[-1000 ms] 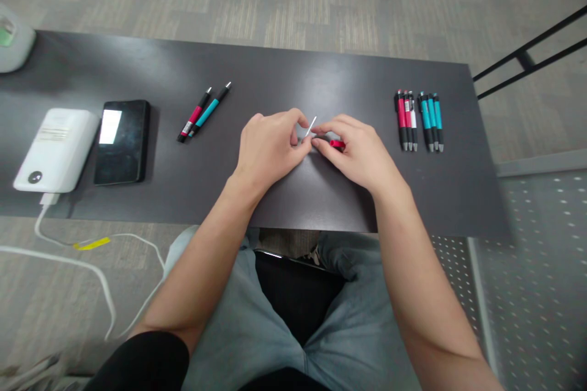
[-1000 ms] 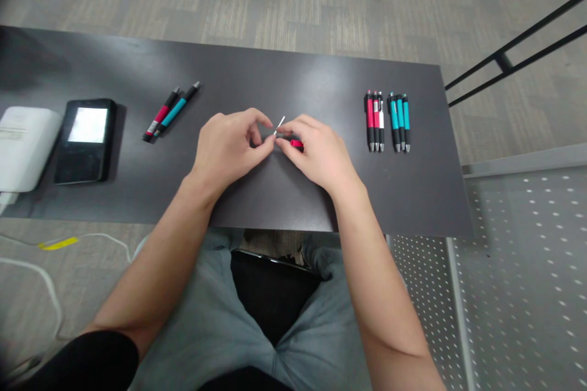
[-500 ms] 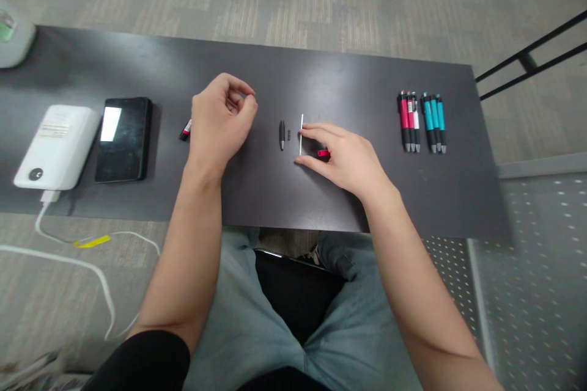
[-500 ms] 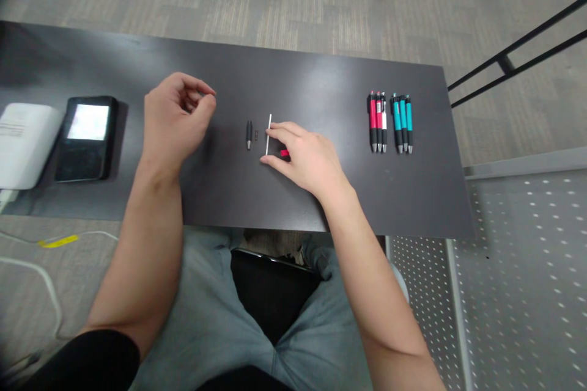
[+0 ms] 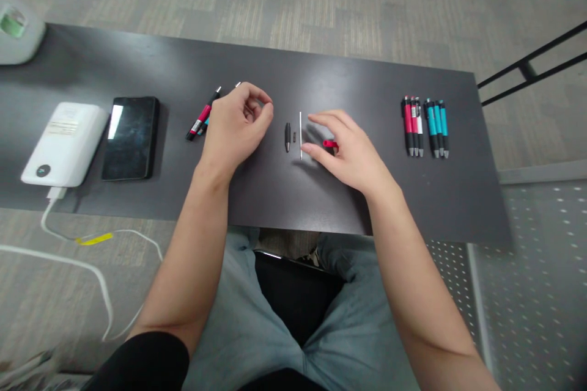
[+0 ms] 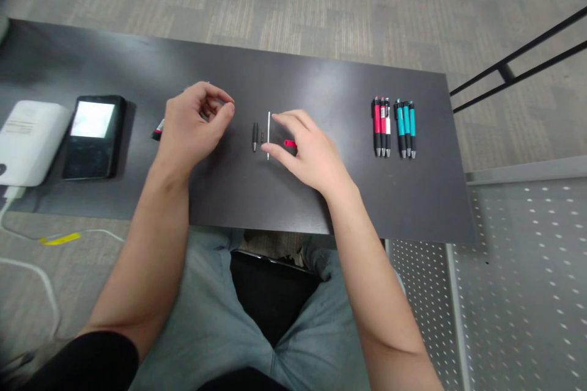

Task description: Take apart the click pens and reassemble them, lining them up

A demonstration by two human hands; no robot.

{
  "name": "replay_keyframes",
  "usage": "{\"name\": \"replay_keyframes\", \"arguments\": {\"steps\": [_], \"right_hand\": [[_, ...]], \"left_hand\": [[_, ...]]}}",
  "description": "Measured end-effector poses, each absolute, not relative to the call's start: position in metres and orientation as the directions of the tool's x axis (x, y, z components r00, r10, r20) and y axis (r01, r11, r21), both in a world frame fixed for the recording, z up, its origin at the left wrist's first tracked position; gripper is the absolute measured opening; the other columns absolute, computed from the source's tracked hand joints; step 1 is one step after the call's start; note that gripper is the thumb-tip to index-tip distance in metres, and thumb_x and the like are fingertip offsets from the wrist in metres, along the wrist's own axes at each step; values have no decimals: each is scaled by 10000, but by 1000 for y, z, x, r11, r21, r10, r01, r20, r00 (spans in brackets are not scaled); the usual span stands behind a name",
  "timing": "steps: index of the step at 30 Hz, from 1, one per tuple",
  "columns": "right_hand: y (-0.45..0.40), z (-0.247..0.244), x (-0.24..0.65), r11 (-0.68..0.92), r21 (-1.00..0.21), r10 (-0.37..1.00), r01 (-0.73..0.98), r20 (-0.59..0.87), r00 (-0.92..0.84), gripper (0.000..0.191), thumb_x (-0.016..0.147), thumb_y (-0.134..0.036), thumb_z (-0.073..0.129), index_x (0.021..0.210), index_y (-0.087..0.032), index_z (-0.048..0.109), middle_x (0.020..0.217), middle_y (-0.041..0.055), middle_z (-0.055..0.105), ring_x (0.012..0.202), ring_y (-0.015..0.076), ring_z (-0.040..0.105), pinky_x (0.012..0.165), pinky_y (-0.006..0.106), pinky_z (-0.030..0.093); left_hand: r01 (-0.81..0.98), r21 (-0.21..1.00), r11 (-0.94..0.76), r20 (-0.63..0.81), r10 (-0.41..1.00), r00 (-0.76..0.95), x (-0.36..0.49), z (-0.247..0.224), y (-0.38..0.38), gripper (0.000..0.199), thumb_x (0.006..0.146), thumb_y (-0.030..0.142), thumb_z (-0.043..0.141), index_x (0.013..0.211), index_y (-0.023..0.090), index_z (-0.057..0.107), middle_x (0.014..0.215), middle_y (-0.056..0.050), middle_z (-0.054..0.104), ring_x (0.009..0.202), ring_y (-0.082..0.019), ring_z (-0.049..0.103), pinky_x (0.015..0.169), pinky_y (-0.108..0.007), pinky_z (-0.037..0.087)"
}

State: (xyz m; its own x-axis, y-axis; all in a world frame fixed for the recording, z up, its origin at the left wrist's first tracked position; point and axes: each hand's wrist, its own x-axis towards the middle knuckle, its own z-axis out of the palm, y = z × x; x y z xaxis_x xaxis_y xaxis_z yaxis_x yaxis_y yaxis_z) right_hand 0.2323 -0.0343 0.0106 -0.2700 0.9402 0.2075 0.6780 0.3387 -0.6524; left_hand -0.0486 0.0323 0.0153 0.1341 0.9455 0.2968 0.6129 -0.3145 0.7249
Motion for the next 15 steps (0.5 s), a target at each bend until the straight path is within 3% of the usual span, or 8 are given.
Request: {"name": "replay_keyframes", "arguments": {"steps": [3, 5, 7, 12, 15], "right_hand": [[-26, 10, 234, 253, -837, 967, 485, 215, -133, 671, 1204, -840, 677, 1580, -311, 849, 1517, 157, 843, 1211, 328, 819, 1002, 482, 728], [-20, 7, 235, 194, -942, 981, 275, 191, -37, 619, 1178, -796, 621, 1442, -288, 856, 1347, 138, 850, 937, 261, 712, 869, 451, 672], [-15, 5, 234, 201, -972, 979, 119, 205, 19, 518, 1134, -732, 639, 1297, -282, 836, 1204, 112, 829, 821, 230, 609, 809, 438, 634], [-27, 8, 222, 381, -924, 922, -18, 382, -60, 364, 1180, -647, 757, 1145, -296, 848, 1099, 61, 769, 899, 234, 671, 874, 409, 678], [-40, 17, 215, 470, -882, 862, -41, 469, -192, 340, 1252, -595, 729, 1200, -311, 907, 1173, 64, 796, 1038, 261, 761, 1050, 466, 727]], "left_hand": [[509, 756, -410, 353, 912, 210, -45, 18, 28, 101, 1066, 355, 802, 1131, 289, 841, 870, -14, 786, 761, -235, 668, 784, -429, 592], [420, 768, -484, 381, 872, 307, -40, 21, 24, 116, 1059, 352, 819, 1140, 274, 842, 915, -22, 813, 766, -230, 691, 792, -421, 591], [364, 761, -537, 385, 826, 413, -33, 22, 20, 137, 1071, 373, 850, 1161, 269, 848, 985, -26, 843, 815, -227, 734, 843, -410, 606], [286, 712, -641, 406, 709, 577, -13, 13, 13, 332, 1083, 547, 997, 1170, 275, 829, 1079, -37, 860, 864, -235, 760, 831, -381, 594], [234, 679, -696, 481, 663, 573, -4, 7, 13, 268, 1177, 463, 910, 1048, 279, 764, 1001, -14, 813, 864, -226, 755, 828, -375, 575]]}}
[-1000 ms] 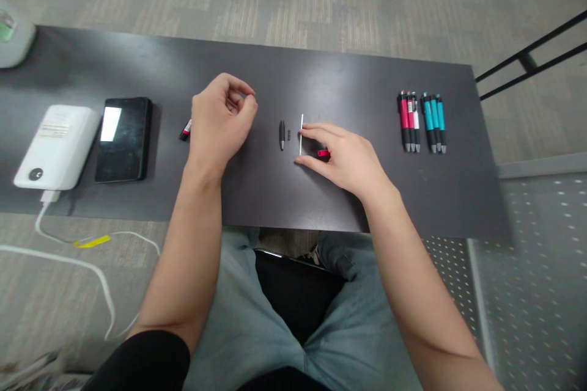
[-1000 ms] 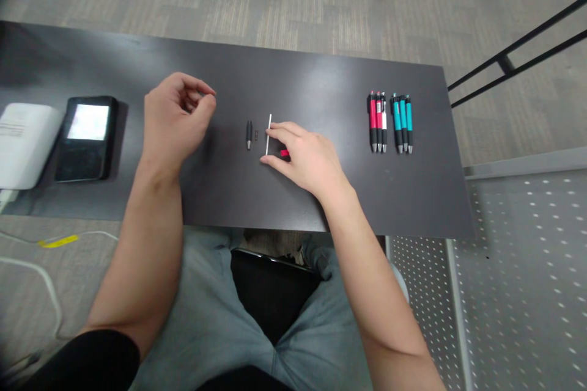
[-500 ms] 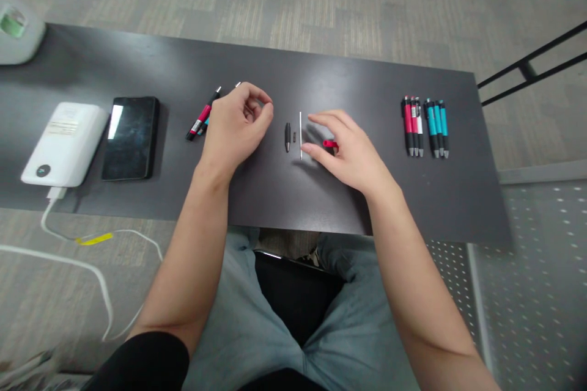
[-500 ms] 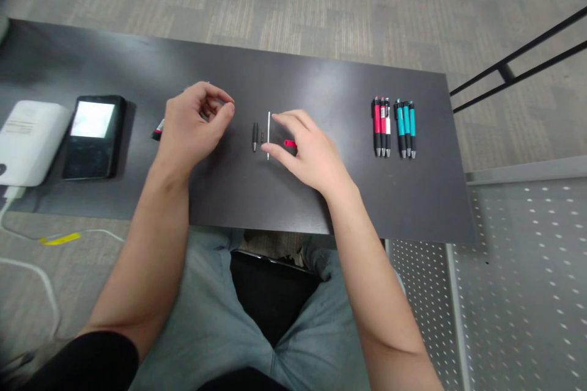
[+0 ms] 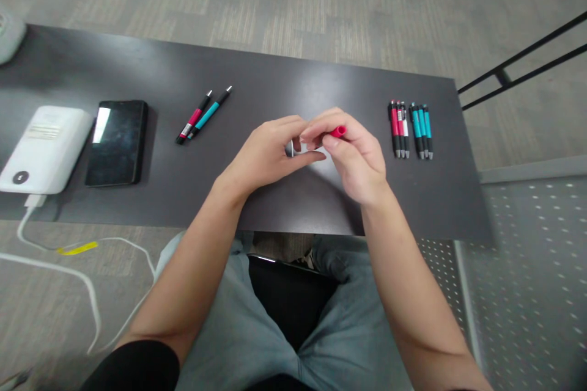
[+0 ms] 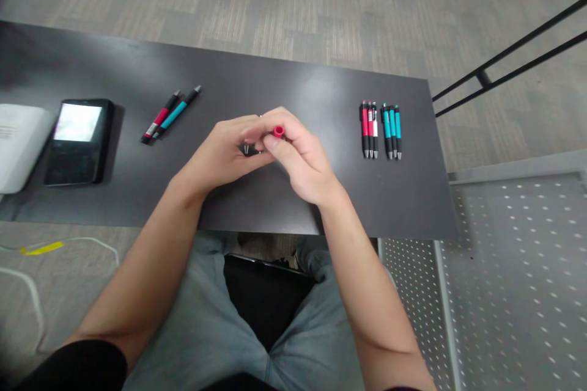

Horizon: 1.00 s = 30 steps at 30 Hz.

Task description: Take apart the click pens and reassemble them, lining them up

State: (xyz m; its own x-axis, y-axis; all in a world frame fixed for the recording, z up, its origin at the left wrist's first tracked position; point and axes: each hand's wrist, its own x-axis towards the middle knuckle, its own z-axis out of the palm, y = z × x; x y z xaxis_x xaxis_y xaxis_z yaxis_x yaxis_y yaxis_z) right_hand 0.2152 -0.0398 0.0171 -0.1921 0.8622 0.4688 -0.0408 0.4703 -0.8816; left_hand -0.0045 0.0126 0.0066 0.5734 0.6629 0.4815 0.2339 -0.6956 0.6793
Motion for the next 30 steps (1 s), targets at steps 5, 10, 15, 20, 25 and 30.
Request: {"name": "replay_keyframes", "arguments": {"steps": [5, 10, 15, 20, 25, 30], "right_hand": [[-46, 33, 220, 569, -806, 797, 162, 493, -349, 390, 1275, -635, 712, 1403, -359, 956, 1410, 99, 851, 1339, 343, 808, 1297, 612, 680], [-44, 38, 229, 591, -751, 789, 295, 462, -405, 445, 1304, -639, 647, 1543, -406, 941, 1478, 98, 837, 1393, 350, 803, 1347, 642, 642], [-49, 39, 230, 583, -724, 799, 370, 427, -424, 422, 1299, -621, 682, 1590, -443, 932, 1504, 102, 795, 1429, 360, 767, 1357, 658, 628], [-48, 40, 235, 495, -732, 867, 468, 376, -327, 390, 1301, -610, 708, 1512, -411, 969, 1407, 111, 753, 1334, 331, 749, 1247, 569, 681], [-42, 34, 249, 288, -824, 951, 488, 186, -248, 401, 1277, -591, 770, 1456, -291, 967, 1142, 70, 853, 1001, 254, 776, 1003, 440, 678], [-36, 18, 258, 96, -869, 986, 486, 17, -165, 373, 1170, -476, 870, 1448, -241, 953, 1046, 53, 908, 889, 237, 775, 931, 406, 664]], "left_hand": [[313, 652, -690, 473, 694, 543, -6, 5, 16, 337, 1228, 429, 728, 923, 286, 721, 914, -15, 784, 854, -229, 741, 819, -406, 576], [338, 678, -653, 438, 728, 527, -12, 11, 17, 356, 1243, 515, 732, 977, 291, 810, 998, -73, 856, 923, -283, 802, 894, -446, 652], [328, 687, -648, 440, 731, 522, -13, 13, 16, 277, 1212, 430, 771, 1010, 291, 899, 1082, -69, 905, 956, -283, 836, 947, -449, 684], [392, 682, -617, 432, 773, 465, -19, 9, 21, 201, 1177, 367, 829, 1182, 314, 1022, 1121, -66, 931, 956, -271, 843, 919, -436, 670], [450, 699, -556, 375, 821, 431, -27, 5, 27, 160, 1129, 309, 922, 1229, 316, 1047, 1131, -79, 936, 906, -270, 831, 906, -455, 671], [425, 715, -555, 377, 818, 434, -27, 6, 27, 174, 1096, 279, 950, 1226, 321, 1057, 1110, -86, 929, 869, -265, 798, 863, -455, 675]]}}
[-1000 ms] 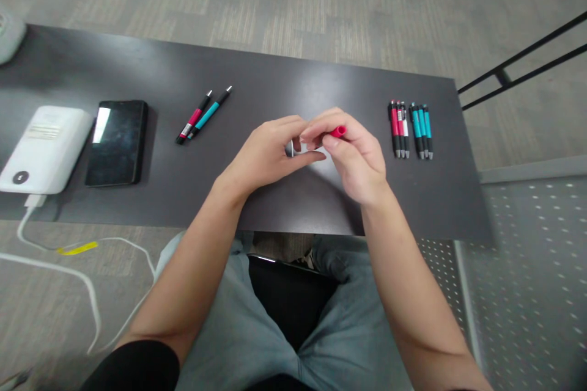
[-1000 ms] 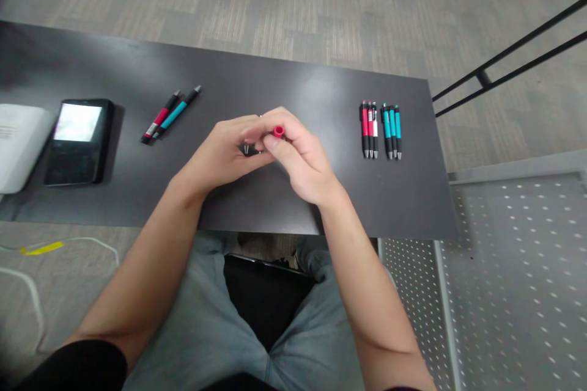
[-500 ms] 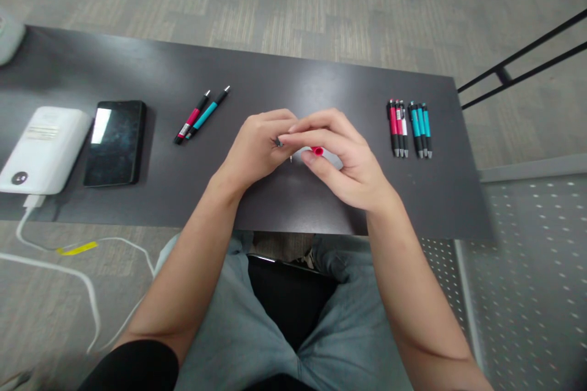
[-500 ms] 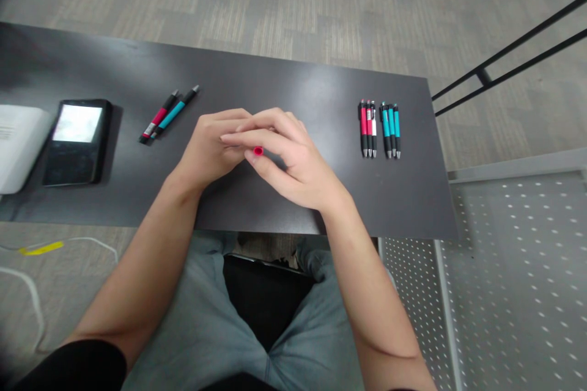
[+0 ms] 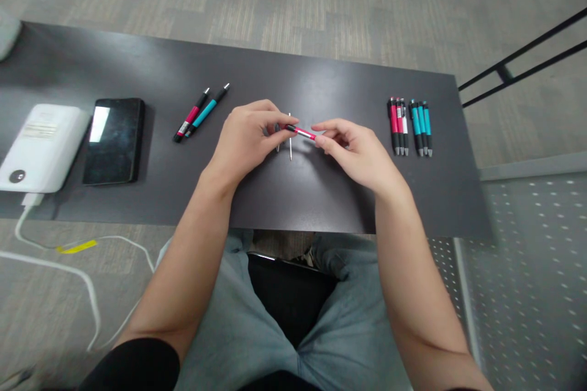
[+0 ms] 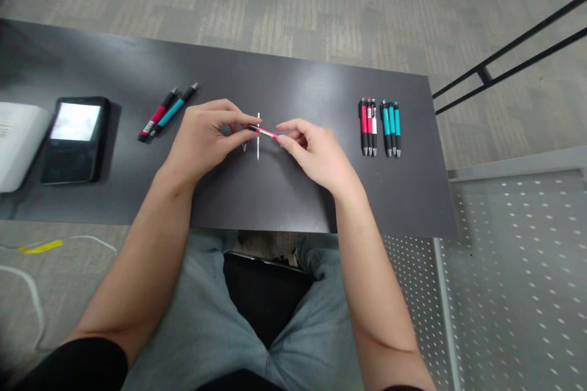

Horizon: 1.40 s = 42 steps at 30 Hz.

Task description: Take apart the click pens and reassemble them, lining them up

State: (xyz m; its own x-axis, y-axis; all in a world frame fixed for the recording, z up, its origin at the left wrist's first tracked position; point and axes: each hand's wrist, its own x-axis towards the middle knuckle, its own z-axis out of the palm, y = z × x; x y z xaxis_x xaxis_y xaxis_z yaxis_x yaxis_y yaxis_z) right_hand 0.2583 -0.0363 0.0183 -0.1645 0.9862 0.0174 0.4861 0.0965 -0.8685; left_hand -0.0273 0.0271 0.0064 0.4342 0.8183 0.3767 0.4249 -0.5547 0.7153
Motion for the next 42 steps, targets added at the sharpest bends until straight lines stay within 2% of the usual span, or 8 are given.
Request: {"name": "replay_keyframes", "arguments": {"steps": [10, 16, 21, 26, 31, 35, 38, 42], "right_hand": [[-28, 3, 255, 251, -800, 965, 545, 162, -207, 198, 1110, -273, 842, 1244, -271, 989, 1230, 86, 933, 1032, 266, 807, 1027, 426, 670], [-24, -5, 246, 307, -769, 950, 561, 218, -222, 58, 1094, -291, 850, 1081, -277, 905, 1141, 77, 894, 1010, 275, 774, 1022, 442, 675], [-23, -1, 245, 228, -828, 971, 512, 159, -176, 120, 1107, -345, 850, 1018, -266, 832, 1193, 88, 934, 1032, 271, 801, 1024, 432, 666], [-22, -1, 249, 113, -896, 990, 429, 65, -125, 301, 1142, -549, 858, 1220, -262, 896, 1137, 70, 935, 969, 264, 814, 951, 429, 665], [-19, -5, 254, 117, -902, 993, 415, 104, -54, 438, 1116, -697, 878, 1169, -262, 881, 1411, 110, 949, 934, 231, 775, 909, 424, 679], [-19, -9, 263, 140, -884, 988, 447, 151, -10, 396, 1111, -572, 868, 1386, -288, 871, 1253, 89, 947, 873, 255, 757, 874, 453, 691], [-24, -9, 270, 153, -851, 987, 503, 158, -33, 699, 1089, -482, 872, 1758, -342, 722, 1164, 52, 942, 800, 269, 736, 855, 479, 699], [-31, 0, 273, 161, -809, 987, 566, 115, -116, 862, 1057, -352, 838, 1890, -328, 616, 1095, 19, 936, 717, 243, 678, 836, 453, 675]], "left_hand": [[387, 691, -611, 425, 776, 466, -17, 9, 22, 239, 1108, 267, 942, 1336, 266, 1014, 1088, -57, 900, 898, -231, 759, 916, -388, 645], [389, 719, -576, 408, 803, 435, -6, 9, 15, 384, 1143, 266, 867, 1518, 295, 944, 1191, -54, 930, 972, -234, 815, 925, -385, 650], [438, 727, -529, 402, 845, 354, -13, 10, 20, 288, 1204, 405, 848, 1429, 260, 953, 1167, -75, 933, 978, -236, 817, 901, -365, 653], [482, 684, -548, 367, 829, 422, -19, 8, 23, 186, 1114, 311, 859, 1269, 279, 957, 1096, -57, 906, 889, -253, 768, 895, -434, 640], [555, 587, -589, 313, 798, 516, -8, 9, 14, 233, 1049, 250, 941, 1278, 287, 968, 1249, -69, 899, 962, -269, 768, 963, -459, 607], [620, 493, -610, 303, 789, 535, 6, 12, 5, 261, 1075, 194, 929, 1300, 324, 964, 1356, -94, 914, 1234, -381, 810, 1112, -547, 591], [626, 476, -618, 298, 783, 547, 14, 12, 2, 210, 1120, 190, 882, 1271, 313, 959, 1366, -109, 946, 1307, -427, 808, 1163, -615, 566], [616, 509, -601, 291, 794, 535, 17, 7, 5, 187, 1157, 193, 803, 1165, 319, 941, 1251, -82, 985, 1232, -415, 818, 1180, -642, 532]]}}
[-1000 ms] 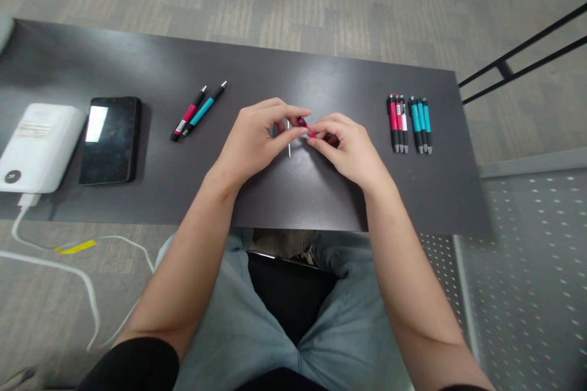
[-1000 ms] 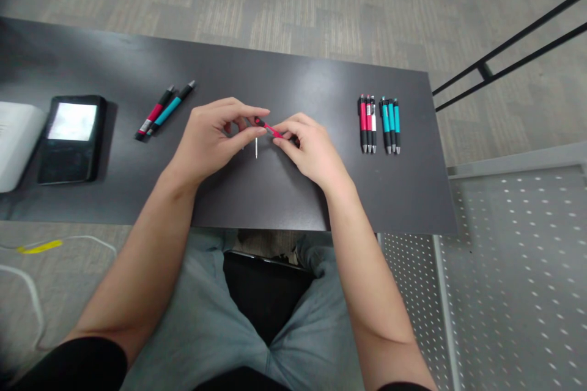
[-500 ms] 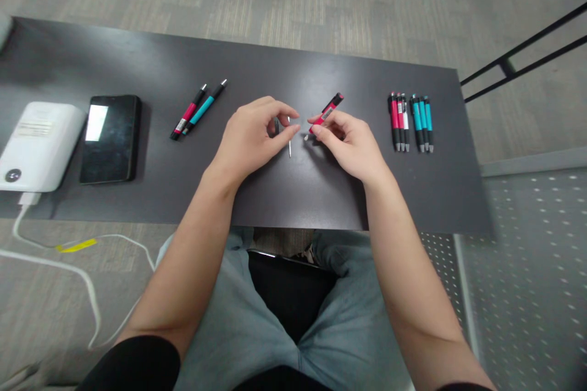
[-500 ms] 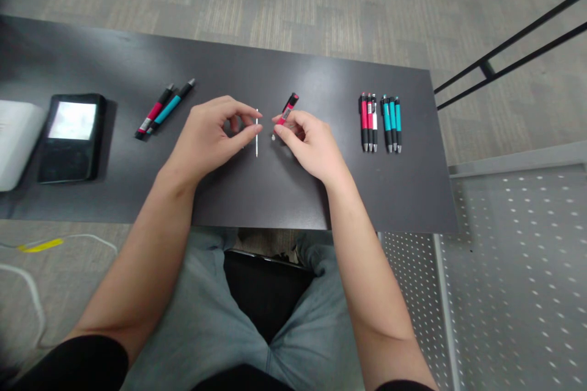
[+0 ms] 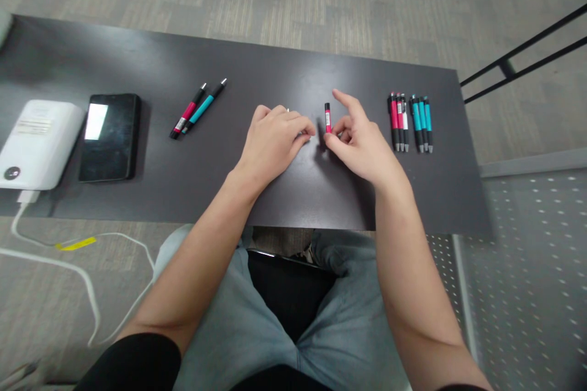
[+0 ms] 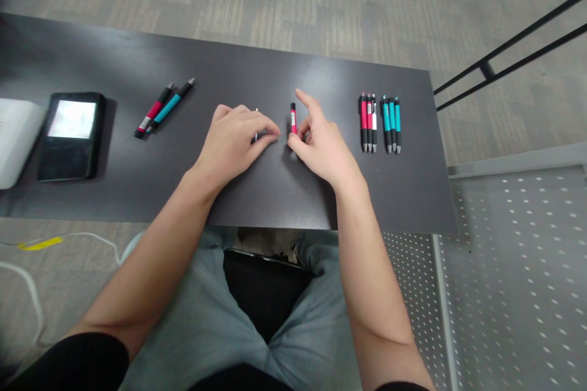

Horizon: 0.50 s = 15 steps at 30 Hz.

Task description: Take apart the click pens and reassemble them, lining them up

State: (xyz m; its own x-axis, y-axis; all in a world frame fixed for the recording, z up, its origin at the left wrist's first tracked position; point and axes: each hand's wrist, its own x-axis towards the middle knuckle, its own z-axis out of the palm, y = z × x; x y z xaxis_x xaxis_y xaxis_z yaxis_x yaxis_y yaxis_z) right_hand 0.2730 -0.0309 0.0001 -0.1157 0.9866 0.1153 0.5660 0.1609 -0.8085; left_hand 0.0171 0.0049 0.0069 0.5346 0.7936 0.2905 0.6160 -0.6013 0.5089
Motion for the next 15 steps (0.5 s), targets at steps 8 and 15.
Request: {"name": "replay_keyframes", "arguments": {"steps": [8, 15], "right_hand": [[-33, 10, 260, 152, -740, 980, 655, 26, -198, 558, 1008, -275, 815, 1564, -236, 818, 907, -7, 841, 782, 253, 742, 916, 433, 628], [-36, 5, 268, 198, -764, 965, 614, 41, -260, 703, 1016, -417, 952, 1673, -249, 768, 1028, 11, 888, 785, 251, 728, 870, 438, 637]], "left_hand": [[616, 579, -534, 321, 844, 430, 6, -3, 19, 145, 1118, 251, 839, 1114, 354, 941, 1057, -61, 947, 1096, -393, 794, 1206, -674, 512], [629, 590, -506, 305, 861, 407, 5, -1, 18, 118, 1123, 292, 837, 1104, 348, 939, 1101, -81, 925, 1143, -418, 791, 1219, -709, 472]]}}
